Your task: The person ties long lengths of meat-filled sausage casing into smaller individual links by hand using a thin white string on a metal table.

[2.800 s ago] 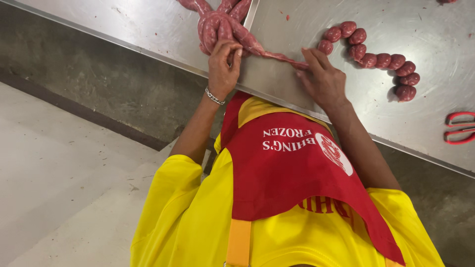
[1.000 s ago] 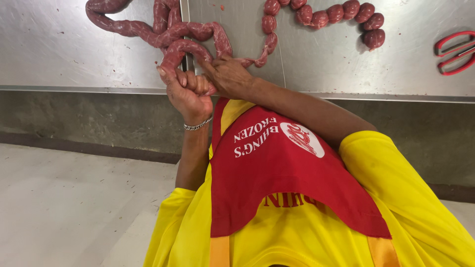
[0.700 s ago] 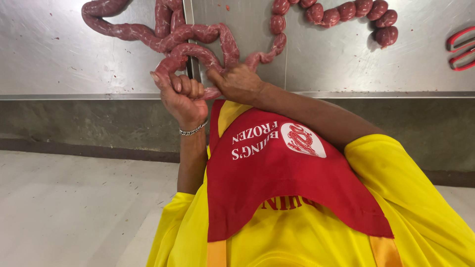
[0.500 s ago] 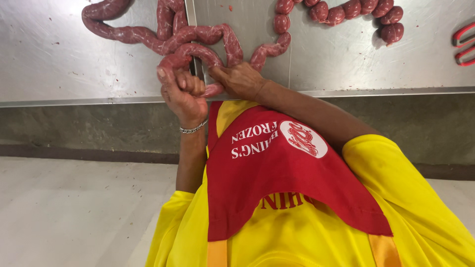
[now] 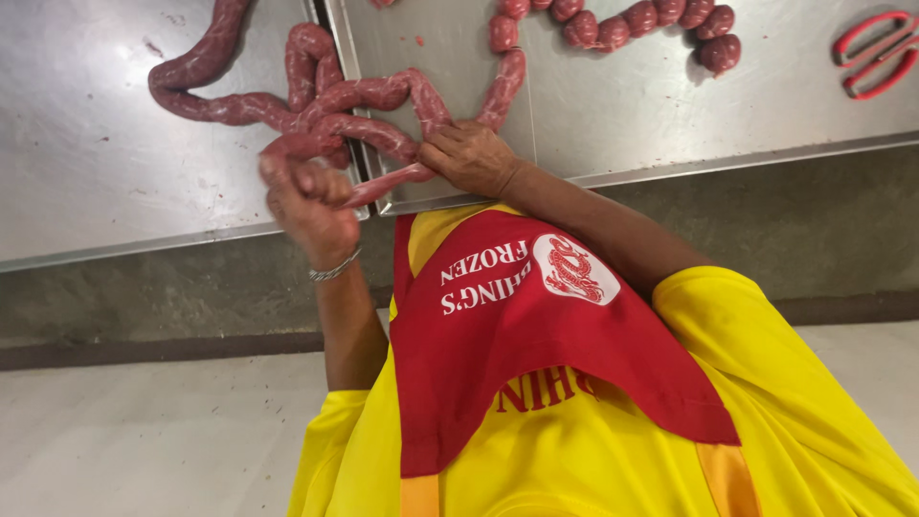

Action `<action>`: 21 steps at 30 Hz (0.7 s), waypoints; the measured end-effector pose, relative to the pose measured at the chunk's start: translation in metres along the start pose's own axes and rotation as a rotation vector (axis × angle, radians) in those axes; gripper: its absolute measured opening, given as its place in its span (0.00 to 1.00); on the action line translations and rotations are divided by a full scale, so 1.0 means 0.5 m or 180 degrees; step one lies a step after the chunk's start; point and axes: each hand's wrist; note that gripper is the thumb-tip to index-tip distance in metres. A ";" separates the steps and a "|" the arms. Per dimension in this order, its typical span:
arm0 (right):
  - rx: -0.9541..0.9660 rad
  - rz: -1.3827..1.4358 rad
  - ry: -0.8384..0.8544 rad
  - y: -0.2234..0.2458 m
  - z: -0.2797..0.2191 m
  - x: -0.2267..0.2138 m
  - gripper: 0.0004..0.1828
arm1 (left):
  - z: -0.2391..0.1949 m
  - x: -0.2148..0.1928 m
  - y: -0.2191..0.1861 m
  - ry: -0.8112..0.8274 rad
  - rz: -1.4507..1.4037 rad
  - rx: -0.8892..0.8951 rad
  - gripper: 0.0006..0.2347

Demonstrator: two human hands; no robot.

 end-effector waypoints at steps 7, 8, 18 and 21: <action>-0.0146 -0.0348 -0.0002 -0.053 -0.013 -0.009 0.08 | -0.013 -0.043 -0.025 -0.0006 0.0360 -0.0268 0.20; -0.0068 -0.0400 -0.0020 -0.053 -0.010 -0.008 0.08 | -0.003 -0.042 -0.021 0.0043 0.0722 -0.0282 0.20; 0.1595 -0.0566 -0.1862 -0.276 -0.263 -0.192 0.24 | -0.025 -0.107 0.001 0.0295 0.5061 0.0017 0.22; 0.3093 -0.1098 -0.2620 -0.429 -0.498 -0.305 0.21 | -0.058 -0.092 0.014 0.0009 0.5285 0.1317 0.28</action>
Point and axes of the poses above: each hand's wrist, its own z-axis towards the middle knuckle, its own x-axis out of the palm, y = z × x, and after that the axes turned 10 degrees about x, right-handed
